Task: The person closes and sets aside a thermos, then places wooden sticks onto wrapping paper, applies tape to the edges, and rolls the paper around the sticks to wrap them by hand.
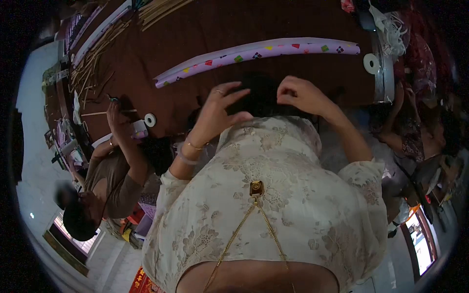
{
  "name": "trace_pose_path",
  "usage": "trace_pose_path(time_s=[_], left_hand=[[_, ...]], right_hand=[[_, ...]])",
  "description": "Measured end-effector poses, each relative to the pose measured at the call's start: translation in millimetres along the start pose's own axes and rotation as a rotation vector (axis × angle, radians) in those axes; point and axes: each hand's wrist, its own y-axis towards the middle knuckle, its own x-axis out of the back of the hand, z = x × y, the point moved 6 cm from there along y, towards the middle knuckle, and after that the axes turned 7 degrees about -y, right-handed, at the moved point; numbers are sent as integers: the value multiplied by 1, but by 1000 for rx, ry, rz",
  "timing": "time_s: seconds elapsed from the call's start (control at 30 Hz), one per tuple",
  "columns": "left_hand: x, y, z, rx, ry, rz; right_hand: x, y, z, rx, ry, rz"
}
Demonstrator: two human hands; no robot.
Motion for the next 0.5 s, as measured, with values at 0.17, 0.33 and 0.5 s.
trace_pose_path(time_s=[0.17,0.33,0.5], left_hand=[[58,-65,148,652,543,-77],[-2,-67,160,833,-490,-18],[-13,-59,153,756,-405,-30]], right_hand=[[14,0,-71,-322,-109,10],[-35,34,-71,-271,-148,223],[-41,45,-69,-132,-122,6]])
